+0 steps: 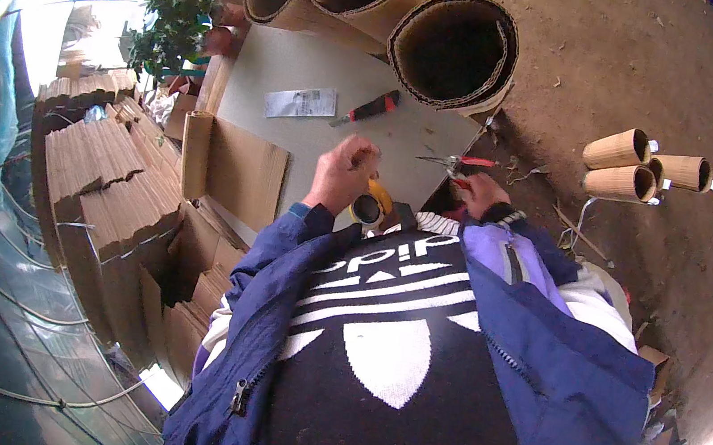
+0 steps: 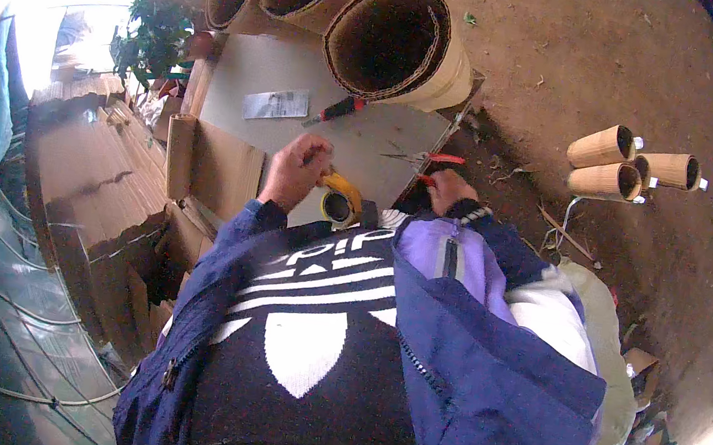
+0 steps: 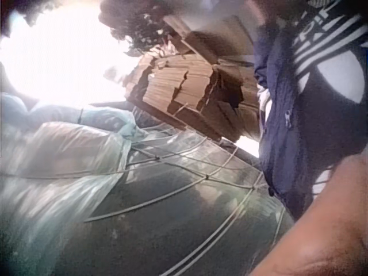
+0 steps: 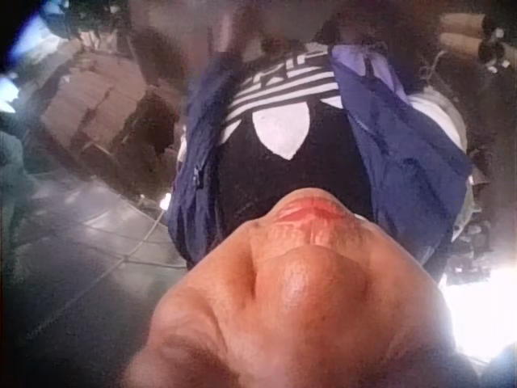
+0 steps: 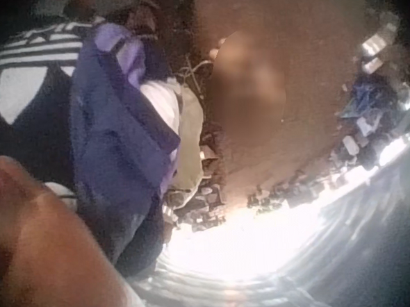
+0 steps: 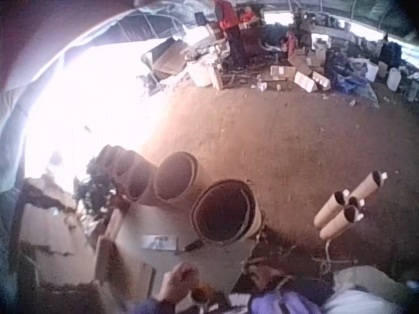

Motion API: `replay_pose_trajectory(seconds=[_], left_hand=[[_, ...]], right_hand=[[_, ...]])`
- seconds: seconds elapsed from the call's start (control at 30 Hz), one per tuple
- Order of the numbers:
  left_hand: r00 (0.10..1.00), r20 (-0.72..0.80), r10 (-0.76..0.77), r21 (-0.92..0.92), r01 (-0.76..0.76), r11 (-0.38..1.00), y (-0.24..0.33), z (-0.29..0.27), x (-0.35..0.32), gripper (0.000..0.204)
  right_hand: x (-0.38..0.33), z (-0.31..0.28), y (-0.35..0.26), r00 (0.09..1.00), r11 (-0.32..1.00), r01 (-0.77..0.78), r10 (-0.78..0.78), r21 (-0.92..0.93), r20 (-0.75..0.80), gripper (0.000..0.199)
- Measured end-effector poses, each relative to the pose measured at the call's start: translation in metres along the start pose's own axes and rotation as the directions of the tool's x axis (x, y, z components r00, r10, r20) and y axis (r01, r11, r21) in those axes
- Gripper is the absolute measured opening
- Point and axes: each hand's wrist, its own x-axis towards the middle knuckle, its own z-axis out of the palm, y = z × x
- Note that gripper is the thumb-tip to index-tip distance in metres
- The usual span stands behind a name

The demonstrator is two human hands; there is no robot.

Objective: The person rolls a flat cardboard sheet around a cylindrical core to form a tube, then secures the seam with clear tape using a handheld dispenser. They repeat the process to make a second tube and place both upright on the table.

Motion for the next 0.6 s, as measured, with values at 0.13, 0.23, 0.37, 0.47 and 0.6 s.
replay_pose_trajectory(seconds=[0.13,0.23,0.37,0.47,0.6], left_hand=[[0.993,0.098,-0.059,-0.022,0.061,0.998,-0.011,0.014,-0.011,0.014],[0.998,0.059,-0.005,0.0,0.005,1.0,-0.012,0.007,-0.012,0.016],[1.0,-0.019,-0.019,-0.082,0.018,0.996,-0.024,-0.011,-0.016,0.017],[0.996,-0.017,-0.084,-0.027,0.083,0.996,-0.037,-0.011,-0.018,0.017],[0.993,0.078,0.089,-0.057,-0.084,0.995,-0.044,0.005,-0.021,0.018]], right_hand=[[0.044,0.04,-0.029,0.998,0.983,0.014,-0.002,-0.181,0.07,0.029],[0.054,0.017,-0.055,0.963,0.954,0.196,-0.231,-0.229,-0.141,0.028],[0.036,-0.108,-0.117,0.779,0.848,0.511,-0.526,-0.14,-0.342,0.028],[0.018,-0.195,-0.188,0.392,0.617,0.647,-0.773,-0.447,-0.499,0.035],[0.045,-0.26,-0.232,0.623,0.554,0.434,-0.754,-0.711,-0.208,0.034]])
